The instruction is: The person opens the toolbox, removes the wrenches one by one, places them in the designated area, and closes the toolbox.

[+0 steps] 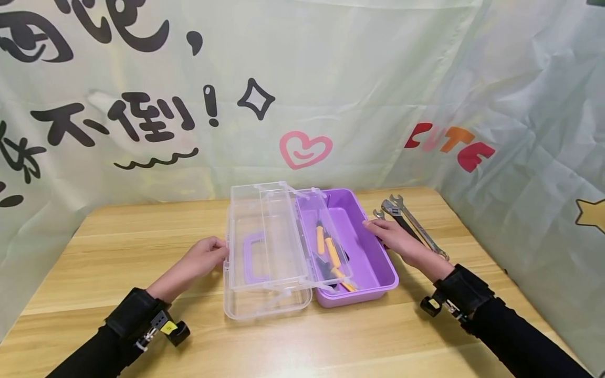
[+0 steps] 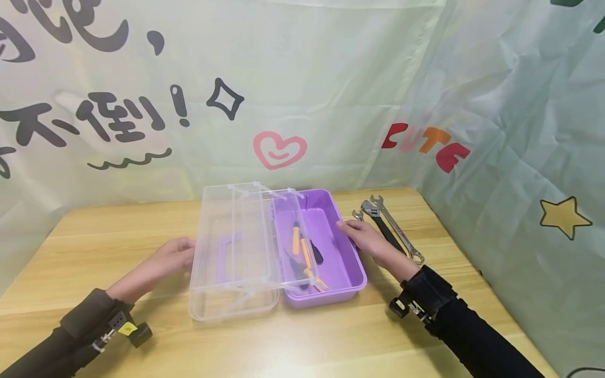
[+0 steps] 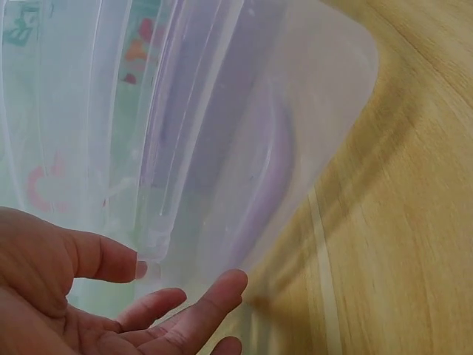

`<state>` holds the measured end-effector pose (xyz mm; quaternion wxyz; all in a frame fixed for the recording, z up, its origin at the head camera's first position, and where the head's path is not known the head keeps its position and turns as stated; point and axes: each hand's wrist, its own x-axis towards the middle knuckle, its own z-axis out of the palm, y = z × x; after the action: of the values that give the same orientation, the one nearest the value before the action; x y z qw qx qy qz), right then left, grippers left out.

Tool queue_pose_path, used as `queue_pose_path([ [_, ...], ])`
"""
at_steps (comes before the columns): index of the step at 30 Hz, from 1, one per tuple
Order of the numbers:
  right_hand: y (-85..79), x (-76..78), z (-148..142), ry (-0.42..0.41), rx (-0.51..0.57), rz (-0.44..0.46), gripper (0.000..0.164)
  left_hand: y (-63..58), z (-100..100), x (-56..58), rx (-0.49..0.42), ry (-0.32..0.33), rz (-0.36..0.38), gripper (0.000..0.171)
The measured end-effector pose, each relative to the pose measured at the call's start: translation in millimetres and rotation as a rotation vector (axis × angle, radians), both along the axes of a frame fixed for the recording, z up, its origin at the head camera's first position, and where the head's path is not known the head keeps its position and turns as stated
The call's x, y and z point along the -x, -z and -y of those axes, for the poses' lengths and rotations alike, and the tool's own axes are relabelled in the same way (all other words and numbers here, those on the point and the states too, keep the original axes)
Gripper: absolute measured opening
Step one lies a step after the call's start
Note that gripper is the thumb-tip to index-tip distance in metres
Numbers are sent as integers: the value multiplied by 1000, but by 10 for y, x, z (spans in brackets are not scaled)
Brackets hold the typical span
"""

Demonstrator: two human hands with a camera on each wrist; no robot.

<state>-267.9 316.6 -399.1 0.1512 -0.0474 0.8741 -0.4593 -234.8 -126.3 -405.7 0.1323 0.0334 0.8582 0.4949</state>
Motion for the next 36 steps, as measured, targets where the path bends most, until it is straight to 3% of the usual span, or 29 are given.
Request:
queue_pose_path([
  [7, 12, -15, 29, 9, 11, -8, 63, -7, 22, -3, -1, 3, 3, 24],
  [14, 3, -62, 160, 17, -8, -11, 60, 17, 89, -9, -40, -57, 37, 32],
  [24, -5, -103, 302, 3, 8, -1, 57, 36, 215, 30, -166, -8, 82, 35],
  [31, -4, -91, 354, -12, 2, 0, 57, 21, 280, 16, -158, -24, 89, 35],
  [36, -8, -85, 370, -19, 1, 2, 59, -61, 310, 18, -151, -19, 44, 38],
])
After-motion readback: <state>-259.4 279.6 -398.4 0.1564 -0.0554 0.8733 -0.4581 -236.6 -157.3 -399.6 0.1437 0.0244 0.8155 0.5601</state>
